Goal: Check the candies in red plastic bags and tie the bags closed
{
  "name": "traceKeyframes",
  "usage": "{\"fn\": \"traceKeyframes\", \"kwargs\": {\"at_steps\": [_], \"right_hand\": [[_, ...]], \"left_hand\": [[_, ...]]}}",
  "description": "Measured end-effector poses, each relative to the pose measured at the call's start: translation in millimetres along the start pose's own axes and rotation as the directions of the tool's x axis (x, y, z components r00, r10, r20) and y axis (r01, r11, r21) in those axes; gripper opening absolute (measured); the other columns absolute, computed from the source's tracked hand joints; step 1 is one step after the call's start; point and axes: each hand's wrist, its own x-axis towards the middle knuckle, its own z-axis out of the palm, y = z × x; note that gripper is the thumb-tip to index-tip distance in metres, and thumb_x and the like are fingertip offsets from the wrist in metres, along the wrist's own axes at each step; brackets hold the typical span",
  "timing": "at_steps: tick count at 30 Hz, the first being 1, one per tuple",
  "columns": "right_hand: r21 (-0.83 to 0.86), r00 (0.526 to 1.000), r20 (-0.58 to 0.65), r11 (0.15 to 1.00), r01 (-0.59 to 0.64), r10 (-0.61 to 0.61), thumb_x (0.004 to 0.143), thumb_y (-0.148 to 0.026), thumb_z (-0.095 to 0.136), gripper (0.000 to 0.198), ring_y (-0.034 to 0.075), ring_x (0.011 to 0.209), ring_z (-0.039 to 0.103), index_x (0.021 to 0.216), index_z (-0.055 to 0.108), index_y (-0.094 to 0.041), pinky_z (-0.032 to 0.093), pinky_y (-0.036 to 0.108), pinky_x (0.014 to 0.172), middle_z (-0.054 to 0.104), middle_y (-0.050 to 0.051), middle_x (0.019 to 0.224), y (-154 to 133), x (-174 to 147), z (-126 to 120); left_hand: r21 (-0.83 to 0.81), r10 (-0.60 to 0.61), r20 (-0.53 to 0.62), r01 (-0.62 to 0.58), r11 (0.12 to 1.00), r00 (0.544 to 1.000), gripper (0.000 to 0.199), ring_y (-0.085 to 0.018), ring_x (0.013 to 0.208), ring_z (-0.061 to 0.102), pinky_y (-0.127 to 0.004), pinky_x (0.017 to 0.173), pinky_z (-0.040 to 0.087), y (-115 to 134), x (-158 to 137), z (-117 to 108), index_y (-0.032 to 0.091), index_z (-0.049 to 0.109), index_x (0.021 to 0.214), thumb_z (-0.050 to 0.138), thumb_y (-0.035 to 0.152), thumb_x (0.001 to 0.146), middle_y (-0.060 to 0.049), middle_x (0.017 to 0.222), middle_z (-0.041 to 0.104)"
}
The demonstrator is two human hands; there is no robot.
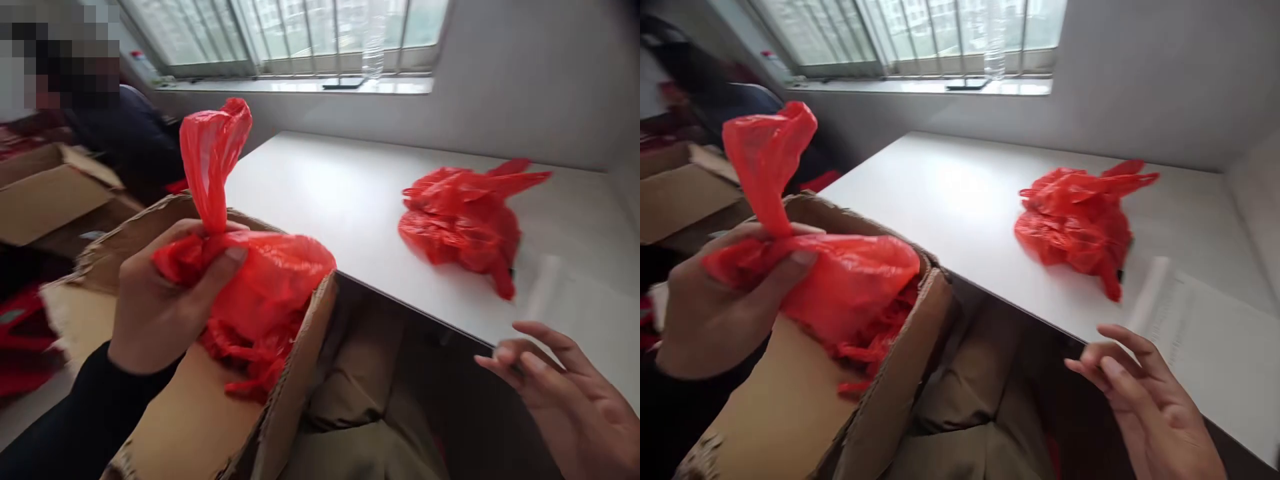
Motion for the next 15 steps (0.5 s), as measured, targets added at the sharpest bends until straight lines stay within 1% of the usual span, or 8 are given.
{"fn": "traceKeyframes", "kwargs": {"at_steps": [1,2,3,6,9,11,13,15], "right_hand": [[-0.002,0.998,0.010,0.998,-0.068,0.068,0.079,-0.040,0.078,0.046,0.022,0.089,0.071,0.121,0.065,-0.029,0.062,0.030,0.089,0.067,0.004,0.093,17,7,-7],[-0.022,0.992,-0.004,0.992,-0.127,0.126,0.077,-0.042,0.079,0.046,0.021,0.088,0.071,0.119,0.067,-0.028,0.062,0.026,0.087,0.067,0.004,0.094,35,12,-12],[-0.040,0.986,-0.027,0.985,-0.168,0.167,0.074,-0.044,0.081,0.046,0.021,0.088,0.071,0.115,0.068,-0.027,0.063,0.024,0.085,0.068,0.004,0.095,53,15,-15],[-0.046,0.947,-0.078,0.948,-0.316,0.312,0.064,-0.051,0.088,0.054,0.019,0.085,0.071,0.107,0.069,-0.023,0.063,0.020,0.079,0.069,0.002,0.093,102,14,-14],[-0.088,0.881,-0.024,0.876,-0.473,0.473,0.058,-0.058,0.089,0.069,0.021,0.085,0.071,0.110,0.066,-0.019,0.063,0.022,0.077,0.071,0.003,0.090,142,1,0],[-0.184,0.854,0.063,0.847,-0.498,0.516,0.059,-0.063,0.086,0.073,0.021,0.086,0.070,0.111,0.067,-0.016,0.062,0.022,0.078,0.072,0.005,0.087,163,-10,11],[-0.275,0.833,0.173,0.837,-0.472,0.526,0.065,-0.066,0.081,0.070,0.021,0.086,0.069,0.109,0.069,-0.014,0.060,0.023,0.080,0.072,0.005,0.085,181,-19,21],[-0.343,0.801,0.257,0.826,-0.448,0.541,0.069,-0.070,0.076,0.069,0.021,0.085,0.068,0.108,0.070,-0.014,0.058,0.024,0.081,0.072,0.005,0.083,195,-25,27]], "left_hand": [[0.089,0.062,-0.060,-0.057,0.994,0.996,0.019,-0.007,0.095,0.062,-0.018,0.091,0.045,-10,0,-8,0.023,0.067,0.105,0.059,0.027,0.088,0.017,0.097,0.070],[0.162,0.094,-0.080,-0.081,0.984,0.992,0.021,-0.007,0.093,0.062,-0.020,0.089,0.045,-23,0,-16,0.021,0.067,0.107,0.056,0.029,0.091,0.014,0.098,0.069],[0.206,0.079,-0.068,-0.064,0.977,0.995,0.022,-0.009,0.090,0.062,-0.021,0.086,0.046,-38,-1,-22,0.020,0.066,0.108,0.056,0.032,0.091,0.012,0.098,0.069],[0.275,-0.030,0.043,0.018,0.961,0.999,0.029,-0.013,0.077,0.061,-0.024,0.074,0.050,-85,-5,-38,0.018,0.067,0.104,0.065,0.041,0.087,0.003,0.089,0.071],[0.331,-0.125,0.215,0.048,0.942,0.969,0.031,-0.014,0.069,0.059,-0.025,0.067,0.048,-123,-11,-50,0.016,0.067,0.102,0.066,0.043,0.086,0.000,0.081,0.070],[0.353,-0.171,0.383,0.027,0.935,0.908,0.029,-0.015,0.069,0.060,-0.025,0.067,0.047,-142,-15,-57,0.016,0.068,0.101,0.063,0.041,0.086,-0.001,0.080,0.070],[0.363,-0.203,0.558,-0.016,0.932,0.805,0.024,-0.016,0.072,0.061,-0.025,0.069,0.047,-156,-19,-63,0.017,0.069,0.097,0.061,0.036,0.085,-0.001,0.082,0.070],[0.373,-0.227,0.677,-0.060,0.926,0.700,0.018,-0.016,0.075,0.060,-0.025,0.071,0.045,-169,-25,-67,0.018,0.069,0.091,0.058,0.029,0.083,-0.002,0.084,0.069]]}}
